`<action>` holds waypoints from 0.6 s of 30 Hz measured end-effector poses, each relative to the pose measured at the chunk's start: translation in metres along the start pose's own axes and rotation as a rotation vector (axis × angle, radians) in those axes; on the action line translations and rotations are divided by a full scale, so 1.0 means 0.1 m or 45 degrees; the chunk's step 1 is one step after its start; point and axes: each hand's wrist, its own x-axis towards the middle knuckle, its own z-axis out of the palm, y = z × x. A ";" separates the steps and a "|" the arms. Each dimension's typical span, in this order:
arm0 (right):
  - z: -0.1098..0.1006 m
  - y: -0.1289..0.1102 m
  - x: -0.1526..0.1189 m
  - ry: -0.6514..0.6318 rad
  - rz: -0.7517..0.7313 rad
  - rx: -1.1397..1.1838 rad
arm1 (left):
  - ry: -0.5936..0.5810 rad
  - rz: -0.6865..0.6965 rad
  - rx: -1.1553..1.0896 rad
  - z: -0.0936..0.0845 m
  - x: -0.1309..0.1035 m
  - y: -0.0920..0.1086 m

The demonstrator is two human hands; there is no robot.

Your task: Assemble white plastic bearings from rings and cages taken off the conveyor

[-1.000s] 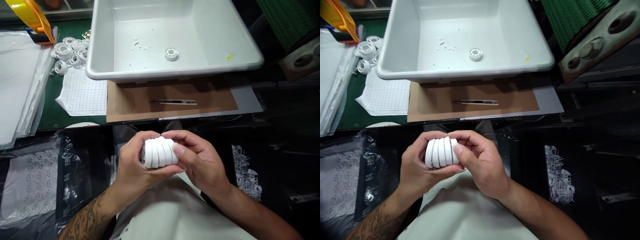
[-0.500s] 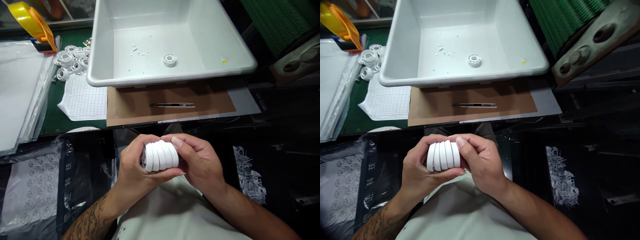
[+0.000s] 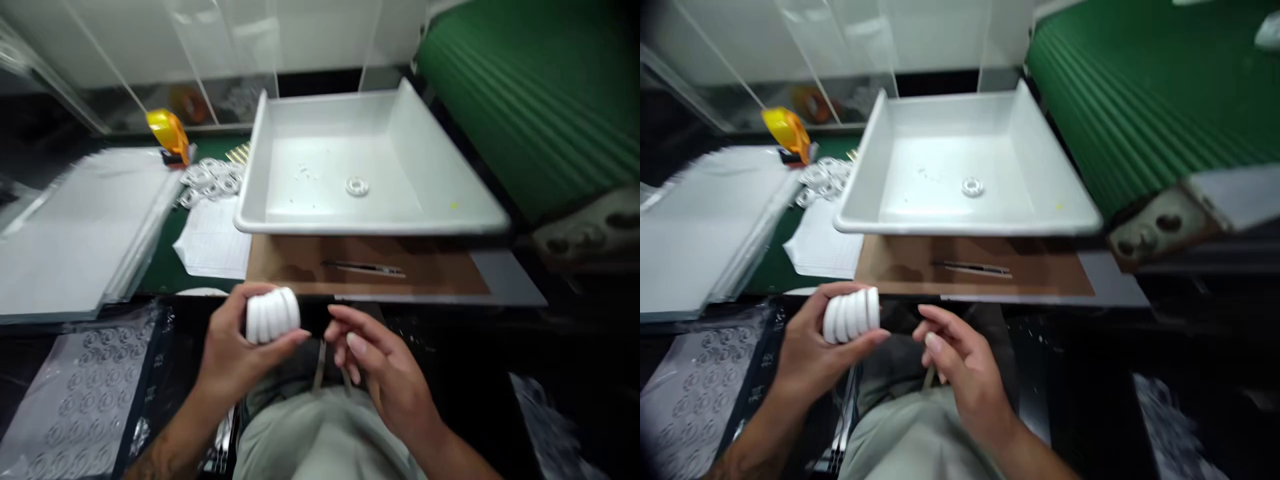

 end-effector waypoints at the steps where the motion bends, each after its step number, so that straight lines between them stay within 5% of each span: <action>1: -0.03 0.04 0.02 0.019 0.013 -0.049 | 0.120 -0.012 0.112 -0.15 0.20 -0.05; 6: -0.17 0.16 0.09 -0.024 0.169 -0.259 | 0.196 -0.013 0.554 -0.73 1.49 -0.22; 11: -0.11 0.14 0.03 0.109 0.126 -0.310 | 0.191 0.064 0.592 -0.68 2.42 -0.44; 15: -0.18 0.13 0.00 0.166 0.094 -0.401 | 0.227 0.082 0.575 -0.77 2.45 -0.49; 18: -0.22 0.09 0.05 0.083 -0.036 -0.479 | 0.180 0.106 0.536 -0.88 1.95 -0.37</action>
